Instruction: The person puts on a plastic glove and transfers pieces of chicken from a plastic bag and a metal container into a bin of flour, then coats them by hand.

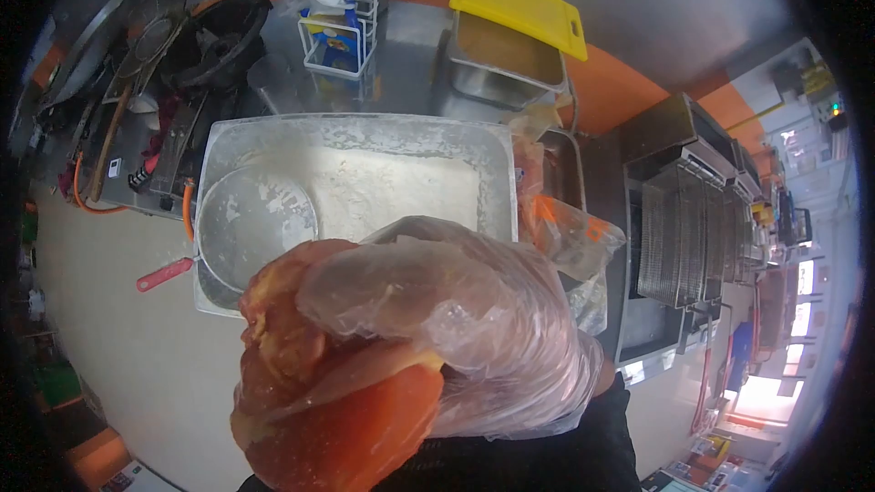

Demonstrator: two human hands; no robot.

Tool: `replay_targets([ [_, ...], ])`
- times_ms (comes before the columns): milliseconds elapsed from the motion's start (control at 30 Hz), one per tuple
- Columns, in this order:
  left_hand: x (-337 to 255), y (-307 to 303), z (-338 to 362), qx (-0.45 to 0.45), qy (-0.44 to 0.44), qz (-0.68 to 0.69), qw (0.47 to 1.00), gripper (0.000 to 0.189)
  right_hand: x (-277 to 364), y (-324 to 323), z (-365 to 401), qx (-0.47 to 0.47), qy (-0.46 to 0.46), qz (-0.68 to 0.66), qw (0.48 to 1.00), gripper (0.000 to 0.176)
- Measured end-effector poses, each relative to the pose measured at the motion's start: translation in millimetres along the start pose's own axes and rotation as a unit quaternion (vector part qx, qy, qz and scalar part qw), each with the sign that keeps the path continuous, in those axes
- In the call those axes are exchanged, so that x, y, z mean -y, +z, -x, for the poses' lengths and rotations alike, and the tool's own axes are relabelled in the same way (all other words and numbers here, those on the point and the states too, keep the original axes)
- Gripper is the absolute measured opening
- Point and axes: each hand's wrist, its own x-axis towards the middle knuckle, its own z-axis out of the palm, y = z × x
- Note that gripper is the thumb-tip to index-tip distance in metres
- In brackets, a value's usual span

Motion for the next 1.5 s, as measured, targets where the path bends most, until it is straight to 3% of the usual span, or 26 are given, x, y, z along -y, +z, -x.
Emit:
replay_targets([
  [100, -19, 5, -6, 0.013, 0.013, 0.029, 0.999, 0.033, 1, 1, 2, -0.008, -0.002, 0.002, 1.0, 0.045],
  [300, 11, 4, -14, 0.015, 0.001, 0.023, 1.0, 0.033, 5, 2, 6, -0.031, -0.003, -0.001, 1.0, 0.042],
  [367, 22, -3, -12, 0.021, 0.075, -0.051, 0.996, 0.032, 2, 2, 6, -0.042, 0.004, 0.003, 0.999, 0.041],
  [433, 33, -9, -11, 0.018, 0.026, -0.015, 0.999, 0.031, -8, 0, 1, -0.067, 0.028, 0.027, 0.997, 0.04],
  [500, 29, -15, -1, 0.014, -0.032, 0.02, 0.999, 0.031, -29, -2, -8, -0.093, 0.085, 0.075, 0.989, 0.039],
  [533, 24, -16, 0, 0.006, -0.036, 0.01, 0.999, 0.031, -42, -8, -13, -0.033, 0.107, 0.167, 0.98, 0.041],
  [567, 21, -16, 4, -0.001, -0.038, 0.0, 0.999, 0.031, -49, -5, -20, -0.009, 0.249, 0.176, 0.952, 0.038],
  [600, 22, -15, 6, -0.005, -0.041, -0.002, 0.999, 0.031, -77, 0, -18, -0.021, 0.267, 0.155, 0.951, 0.031],
  [667, 28, -13, 2, 0.003, -0.006, 0.013, 1.0, 0.031, -124, 4, -7, 0.012, 0.403, 0.053, 0.914, 0.039],
  [700, 25, -12, 2, 0.001, -0.004, 0.01, 1.0, 0.031, -143, 5, -2, 0.009, 0.401, 0.052, 0.915, 0.039],
  [767, 20, -7, 3, 0.001, -0.021, 0.018, 1.0, 0.031, -174, 7, 10, 0.117, 0.399, 0.066, 0.907, 0.039],
  [800, 11, -8, 9, -0.002, 0.048, -0.042, 0.998, 0.03, -185, 8, 18, 0.115, 0.398, 0.065, 0.908, 0.039],
  [833, 8, -7, 7, -0.002, 0.048, -0.045, 0.998, 0.03, -191, 7, 24, 0.117, 0.329, 0.194, 0.917, 0.041],
  [867, 5, -6, 4, -0.024, -0.005, 0.01, 1.0, 0.03, -196, 5, 30, 0.116, 0.254, 0.317, 0.906, 0.044],
  [900, 3, -6, 2, -0.047, -0.06, 0.065, 0.995, 0.029, -198, -4, 35, 0.116, 0.255, 0.316, 0.907, 0.044],
  [1000, -22, -5, -11, -0.136, 0.057, -0.044, 0.988, 0.029, -184, -36, 47, 0.069, 0.226, 0.268, 0.934, 0.052],
  [1067, -47, 5, -35, -0.145, 0.116, -0.01, 0.983, 0.032, -158, -55, 48, 0.007, 0.306, 0.29, 0.907, 0.049],
  [1100, -66, 10, -48, -0.127, 0.111, -0.002, 0.986, 0.033, -150, -62, 53, 0.008, 0.309, 0.291, 0.905, 0.049],
  [1167, -119, 25, -68, -0.105, 0.146, -0.082, 0.98, 0.035, -135, -78, 63, -0.097, 0.358, 0.232, 0.899, 0.047],
  [1267, -216, 57, -73, 0.127, 0.088, 0.045, 0.987, 0.044, -129, -99, 81, -0.2, 0.334, 0.197, 0.9, 0.046],
  [1300, -229, 73, -77, 0.132, 0.094, 0.044, 0.986, 0.044, -121, -104, 81, -0.257, 0.331, 0.145, 0.896, 0.046],
  [1367, -251, 99, -85, 0.293, 0.142, 0.014, 0.945, 0.05, -103, -117, 78, -0.312, 0.312, 0.113, 0.89, 0.045],
  [1400, -257, 103, -85, 0.297, 0.146, 0.009, 0.944, 0.05, -96, -124, 79, -0.362, 0.297, 0.075, 0.881, 0.044],
  [1467, -267, 109, -83, 0.303, 0.18, -0.132, 0.926, 0.058, -94, -146, 82, -0.379, 0.295, 0.08, 0.873, 0.044],
  [1500, -271, 111, -83, 0.307, 0.183, -0.136, 0.924, 0.058, -95, -158, 85, -0.39, 0.295, 0.08, 0.868, 0.043],
])
